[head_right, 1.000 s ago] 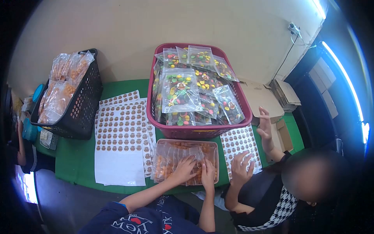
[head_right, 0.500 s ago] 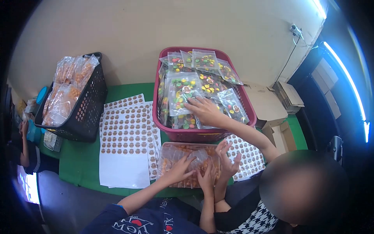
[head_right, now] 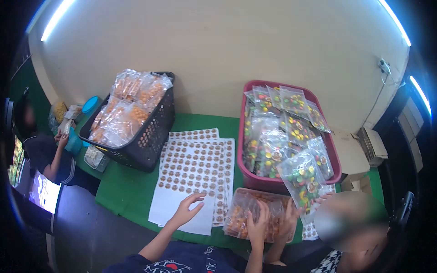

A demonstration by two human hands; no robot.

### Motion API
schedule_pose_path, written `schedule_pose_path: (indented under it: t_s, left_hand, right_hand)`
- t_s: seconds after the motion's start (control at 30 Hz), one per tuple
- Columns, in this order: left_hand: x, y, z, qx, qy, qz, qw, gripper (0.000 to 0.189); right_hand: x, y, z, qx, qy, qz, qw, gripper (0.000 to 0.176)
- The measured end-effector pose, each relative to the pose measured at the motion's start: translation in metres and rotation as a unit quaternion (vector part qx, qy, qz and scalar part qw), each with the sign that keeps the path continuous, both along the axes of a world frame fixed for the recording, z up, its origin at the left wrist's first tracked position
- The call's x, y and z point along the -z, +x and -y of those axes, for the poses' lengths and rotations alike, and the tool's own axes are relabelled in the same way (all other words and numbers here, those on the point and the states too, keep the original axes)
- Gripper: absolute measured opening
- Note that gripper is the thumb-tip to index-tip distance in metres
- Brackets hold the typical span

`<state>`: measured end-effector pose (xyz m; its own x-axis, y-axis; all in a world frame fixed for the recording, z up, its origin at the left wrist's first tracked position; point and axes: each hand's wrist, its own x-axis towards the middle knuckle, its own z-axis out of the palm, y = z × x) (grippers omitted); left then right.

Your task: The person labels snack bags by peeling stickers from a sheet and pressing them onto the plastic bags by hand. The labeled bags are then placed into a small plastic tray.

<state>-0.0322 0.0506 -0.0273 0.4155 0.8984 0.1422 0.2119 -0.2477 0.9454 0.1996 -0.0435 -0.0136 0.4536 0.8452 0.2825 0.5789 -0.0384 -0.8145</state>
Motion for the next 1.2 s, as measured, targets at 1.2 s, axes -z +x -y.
schedule_pose_path:
  t_s: [1.2]
  left_hand:
    - [-0.095, -0.439, -0.288, -0.333, 0.045, -0.441, 0.832, 0.037]
  right_hand:
    - [0.02, -0.253, -0.121, -0.131, -0.081, -0.146, 0.977, 0.023]
